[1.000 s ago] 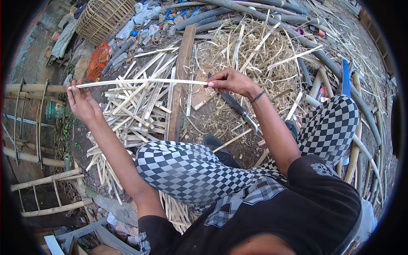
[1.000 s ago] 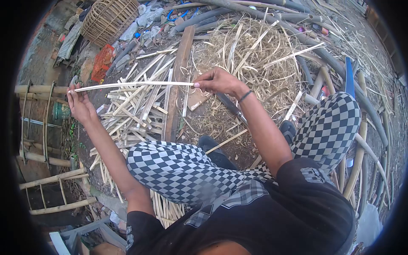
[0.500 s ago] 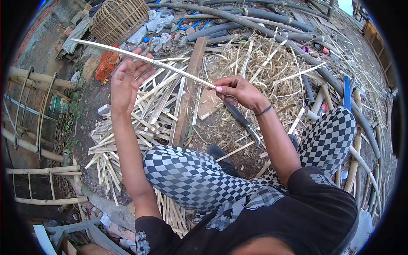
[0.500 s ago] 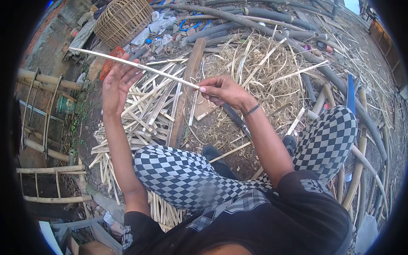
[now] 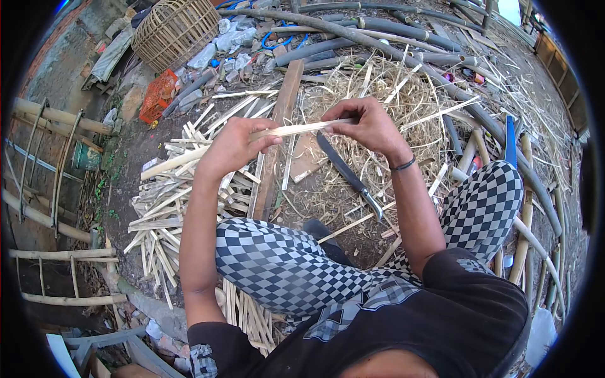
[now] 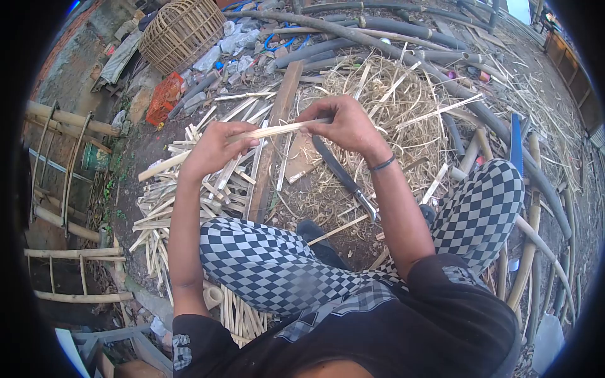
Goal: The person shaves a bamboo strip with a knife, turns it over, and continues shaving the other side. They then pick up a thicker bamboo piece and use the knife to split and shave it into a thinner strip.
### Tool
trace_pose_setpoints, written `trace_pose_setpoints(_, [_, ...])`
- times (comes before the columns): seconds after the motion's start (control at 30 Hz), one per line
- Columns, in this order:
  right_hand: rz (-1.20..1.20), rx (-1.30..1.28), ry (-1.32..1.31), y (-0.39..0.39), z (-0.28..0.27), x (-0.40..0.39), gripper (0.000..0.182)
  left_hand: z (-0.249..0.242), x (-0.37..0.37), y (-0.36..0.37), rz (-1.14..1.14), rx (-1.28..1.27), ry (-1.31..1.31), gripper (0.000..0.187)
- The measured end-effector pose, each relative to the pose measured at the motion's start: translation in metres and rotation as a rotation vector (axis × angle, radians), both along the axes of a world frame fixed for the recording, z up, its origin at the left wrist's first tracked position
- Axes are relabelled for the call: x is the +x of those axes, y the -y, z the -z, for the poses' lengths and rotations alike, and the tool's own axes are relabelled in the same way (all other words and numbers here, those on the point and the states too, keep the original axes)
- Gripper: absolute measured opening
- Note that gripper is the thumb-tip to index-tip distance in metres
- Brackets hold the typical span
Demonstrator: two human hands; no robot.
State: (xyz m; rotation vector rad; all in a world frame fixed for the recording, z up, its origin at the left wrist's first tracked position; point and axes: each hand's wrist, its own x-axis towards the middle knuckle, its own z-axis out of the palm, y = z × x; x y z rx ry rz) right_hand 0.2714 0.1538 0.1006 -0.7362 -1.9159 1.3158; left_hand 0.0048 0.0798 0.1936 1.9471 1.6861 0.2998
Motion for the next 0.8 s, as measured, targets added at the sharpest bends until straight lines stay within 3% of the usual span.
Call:
trace_pose_setpoints(0.1, [0.483, -0.119, -0.381, -0.027, 0.033, -0.006, 0.025, 0.026, -0.017, -0.010, 0.064, 0.217, -0.017, 0.037])
trace_pose_setpoints(0.17, [0.612, -0.088, -0.179, -0.054, 0.107, -0.008, 0.048, 0.031, -0.020, -0.012, 0.063, 0.309, 0.018, 0.037])
trace_pose_setpoints(0.23, [0.452, -0.318, 0.323, -0.042, 0.143, -0.004, 0.071, 0.029, -0.020, -0.013, -0.016, 0.311, 0.076, 0.036])
trace_pose_setpoints(0.27, [0.482, -0.333, 0.358, -0.047, 0.211, -0.016, 0.072, 0.028, -0.020, -0.014, -0.018, 0.330, 0.070, 0.036])
trace_pose_setpoints(0.33, [0.345, -0.195, 0.670, -0.017, 0.258, -0.029, 0.066, 0.030, -0.021, -0.014, -0.175, 0.182, 0.263, 0.035])
trace_pose_setpoints(0.4, [0.337, 0.200, 0.824, 0.011, 0.277, -0.039, 0.060, 0.029, -0.024, -0.014, -0.182, 0.131, 0.324, 0.038])
trace_pose_setpoints(0.43, [0.332, 0.216, 0.821, 0.015, 0.280, -0.044, 0.060, 0.027, -0.021, -0.012, -0.184, 0.171, 0.332, 0.038])
trace_pose_setpoints(0.5, [0.498, -0.052, 0.718, 0.014, 0.284, -0.049, 0.044, 0.023, -0.019, -0.010, -0.194, 0.230, 0.348, 0.039])
trace_pose_setpoints(0.6, [0.553, 0.038, 0.732, 0.018, 0.294, -0.046, 0.040, 0.020, -0.023, -0.008, -0.228, 0.272, 0.356, 0.043])
trace_pose_setpoints(0.73, [0.419, -0.158, 0.858, 0.001, 0.296, -0.050, 0.036, 0.021, -0.025, -0.011, -0.199, 0.397, 0.387, 0.042])
trace_pose_setpoints(0.8, [0.298, -0.110, 0.707, -0.003, 0.299, -0.044, 0.038, 0.019, -0.026, -0.009, -0.204, 0.441, 0.360, 0.043])
